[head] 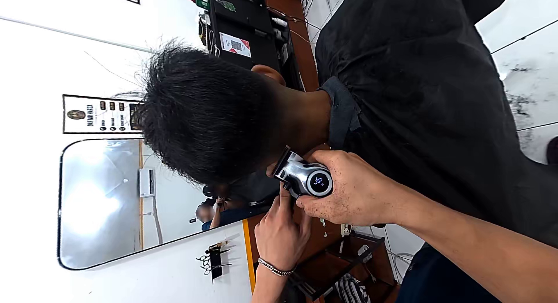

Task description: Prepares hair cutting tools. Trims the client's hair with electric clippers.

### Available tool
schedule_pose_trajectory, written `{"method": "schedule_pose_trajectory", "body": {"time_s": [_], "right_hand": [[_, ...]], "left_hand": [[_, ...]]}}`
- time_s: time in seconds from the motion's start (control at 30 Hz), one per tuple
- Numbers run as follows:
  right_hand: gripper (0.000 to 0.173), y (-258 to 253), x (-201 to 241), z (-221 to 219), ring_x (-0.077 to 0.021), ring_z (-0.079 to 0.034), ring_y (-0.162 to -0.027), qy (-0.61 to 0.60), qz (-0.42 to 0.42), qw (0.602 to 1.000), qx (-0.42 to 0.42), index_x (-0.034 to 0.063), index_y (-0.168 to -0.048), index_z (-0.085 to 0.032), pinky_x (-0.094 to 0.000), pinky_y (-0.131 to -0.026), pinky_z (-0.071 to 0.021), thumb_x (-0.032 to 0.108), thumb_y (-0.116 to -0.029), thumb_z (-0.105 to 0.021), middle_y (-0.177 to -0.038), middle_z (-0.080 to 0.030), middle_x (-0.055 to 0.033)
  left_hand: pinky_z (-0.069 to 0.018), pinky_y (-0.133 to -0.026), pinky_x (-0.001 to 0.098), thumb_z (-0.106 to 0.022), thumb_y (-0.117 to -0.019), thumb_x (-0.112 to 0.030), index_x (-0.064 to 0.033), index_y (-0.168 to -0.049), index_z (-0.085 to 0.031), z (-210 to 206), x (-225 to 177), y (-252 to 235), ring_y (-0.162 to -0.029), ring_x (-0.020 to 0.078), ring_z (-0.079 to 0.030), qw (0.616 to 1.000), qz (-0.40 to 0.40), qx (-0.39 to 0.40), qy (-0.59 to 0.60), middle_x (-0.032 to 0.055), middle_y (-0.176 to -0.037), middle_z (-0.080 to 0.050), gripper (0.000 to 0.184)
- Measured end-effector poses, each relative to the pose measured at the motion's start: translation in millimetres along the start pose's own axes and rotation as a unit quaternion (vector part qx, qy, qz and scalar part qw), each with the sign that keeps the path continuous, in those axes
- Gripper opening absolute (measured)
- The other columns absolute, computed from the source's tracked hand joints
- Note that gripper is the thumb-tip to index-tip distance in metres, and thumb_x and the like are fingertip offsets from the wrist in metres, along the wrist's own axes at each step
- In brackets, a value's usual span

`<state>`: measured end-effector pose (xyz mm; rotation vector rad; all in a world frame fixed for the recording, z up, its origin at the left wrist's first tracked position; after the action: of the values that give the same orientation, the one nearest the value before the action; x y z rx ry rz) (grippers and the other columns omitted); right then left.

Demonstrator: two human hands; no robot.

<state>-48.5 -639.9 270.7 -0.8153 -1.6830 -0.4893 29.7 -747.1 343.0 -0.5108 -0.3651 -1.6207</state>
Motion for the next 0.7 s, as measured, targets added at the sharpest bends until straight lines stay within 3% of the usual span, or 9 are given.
{"method": "schedule_pose_trajectory", "body": {"time_s": [0.23,0.47,0.6,0.67,0.7], "right_hand": [[0.035,-4,4,5,-0.002,-0.064,-0.072,0.023,-0.011,1.0,0.007,0.0149,-0.11,-0.064,-0.023,-0.062,-0.0521,0.038,-0.0877,-0.078,-0.08,-0.065,0.005],[0.033,-7,15,8,-0.0008,-0.064,-0.068,0.037,0.006,0.999,0.019,0.0152,-0.105,-0.062,-0.0212,-0.057,-0.0516,0.041,-0.0912,-0.076,-0.075,-0.064,0.0058],[0.033,-6,16,10,-0.0012,-0.063,-0.066,0.053,0.005,0.998,0.013,0.0151,-0.103,-0.061,-0.0213,-0.056,-0.0505,0.042,-0.0911,-0.077,-0.073,-0.063,0.0056],[0.033,-6,17,10,-0.0009,-0.063,-0.067,0.054,0.01,0.998,0.011,0.0154,-0.103,-0.061,-0.0215,-0.056,-0.0505,0.042,-0.0901,-0.077,-0.074,-0.063,0.0062],[0.033,-6,20,9,-0.0006,-0.063,-0.068,0.051,0.014,0.999,0.012,0.0155,-0.104,-0.062,-0.0212,-0.057,-0.0508,0.041,-0.0895,-0.078,-0.074,-0.063,0.0064]], "left_hand": [[-0.0474,-0.047,0.0393,-0.054,-0.0946,-0.036,0.0033,-0.132,-0.065,0,1,-1,-0.057,0.0216,-0.063,1.0,0.005,0.003,0.0,0.0083,-0.078,-0.07,0.055],[-0.0473,-0.047,0.0383,-0.055,-0.0936,-0.036,0.0037,-0.129,-0.067,-1,0,-2,-0.056,0.0198,-0.062,1.0,0.006,0.002,-0.002,0.0073,-0.077,-0.07,0.055],[-0.0465,-0.046,0.0386,-0.055,-0.0941,-0.036,0.0042,-0.132,-0.064,-1,1,-2,-0.055,0.0196,-0.06,1.0,0.011,0.012,0.0,0.0068,-0.075,-0.068,0.056],[-0.0456,-0.045,0.0385,-0.055,-0.094,-0.037,0.0036,-0.122,-0.07,1,-1,-2,-0.055,0.0198,-0.06,1.0,0.005,0.002,0.003,0.0071,-0.074,-0.068,0.051],[-0.0439,-0.044,0.0378,-0.054,-0.0938,-0.037,0.0005,-0.108,-0.072,1,-1,-2,-0.053,0.0194,-0.059,1.0,0.0,-0.007,0.002,0.0069,-0.073,-0.067,0.044]]}}
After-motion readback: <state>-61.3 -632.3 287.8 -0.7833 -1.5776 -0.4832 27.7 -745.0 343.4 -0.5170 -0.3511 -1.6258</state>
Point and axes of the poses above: each hand's wrist, its own y-axis away from the middle knuckle, its own z-axis out of the back of the hand, x = y × z, the point moved 10 cm from there along -y, towards the middle knuckle
